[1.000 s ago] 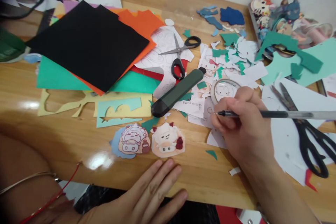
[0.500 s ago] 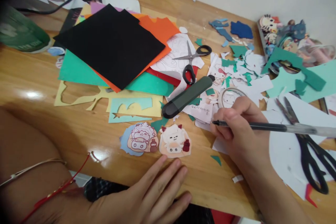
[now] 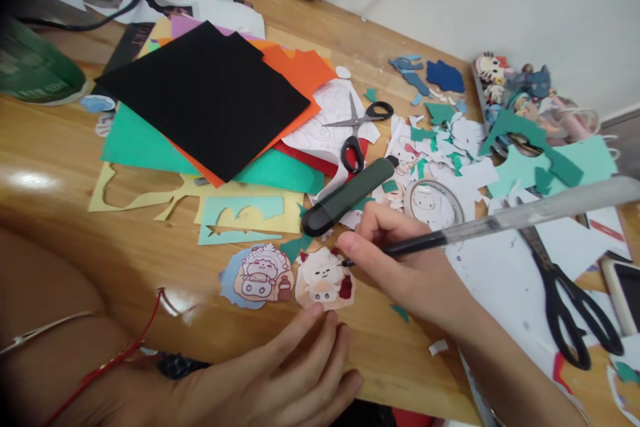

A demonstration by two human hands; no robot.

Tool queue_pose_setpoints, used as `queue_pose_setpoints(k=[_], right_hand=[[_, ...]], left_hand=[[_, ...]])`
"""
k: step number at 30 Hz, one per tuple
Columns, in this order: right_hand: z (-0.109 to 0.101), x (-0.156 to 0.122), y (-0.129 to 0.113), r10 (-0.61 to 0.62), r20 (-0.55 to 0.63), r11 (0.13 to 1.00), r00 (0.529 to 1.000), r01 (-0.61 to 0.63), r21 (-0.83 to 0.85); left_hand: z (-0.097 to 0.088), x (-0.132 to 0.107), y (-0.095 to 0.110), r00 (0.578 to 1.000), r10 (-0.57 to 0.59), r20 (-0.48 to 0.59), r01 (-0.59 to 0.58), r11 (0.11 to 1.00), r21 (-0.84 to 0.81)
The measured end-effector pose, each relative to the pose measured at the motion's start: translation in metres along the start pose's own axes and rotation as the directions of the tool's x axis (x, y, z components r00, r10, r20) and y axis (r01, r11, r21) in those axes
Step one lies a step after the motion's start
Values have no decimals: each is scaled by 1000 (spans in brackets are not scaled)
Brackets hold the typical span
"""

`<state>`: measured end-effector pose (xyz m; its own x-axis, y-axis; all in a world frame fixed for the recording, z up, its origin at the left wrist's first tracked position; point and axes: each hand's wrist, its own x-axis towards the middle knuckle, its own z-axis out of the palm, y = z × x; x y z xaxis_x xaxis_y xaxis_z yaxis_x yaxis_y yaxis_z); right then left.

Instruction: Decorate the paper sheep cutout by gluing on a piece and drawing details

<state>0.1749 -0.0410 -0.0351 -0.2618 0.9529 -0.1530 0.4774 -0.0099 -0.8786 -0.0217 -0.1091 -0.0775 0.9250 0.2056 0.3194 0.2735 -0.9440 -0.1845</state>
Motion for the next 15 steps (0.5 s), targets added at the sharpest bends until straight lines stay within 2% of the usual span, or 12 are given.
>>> queue_pose_setpoints(k=[6, 9, 15], right_hand=[[4, 2, -1, -22, 14, 998, 1000, 21, 51], [5, 4, -3, -30, 8, 999, 1000, 30, 42], [5, 7, -4, -15, -22, 998, 1000, 16, 65]], left_hand=[[1, -1, 1, 999, -46, 7, 46, 993, -106], [5, -1, 4, 994, -102, -39, 95, 984, -150], [14, 1, 9, 984, -128, -122, 105, 979, -175]])
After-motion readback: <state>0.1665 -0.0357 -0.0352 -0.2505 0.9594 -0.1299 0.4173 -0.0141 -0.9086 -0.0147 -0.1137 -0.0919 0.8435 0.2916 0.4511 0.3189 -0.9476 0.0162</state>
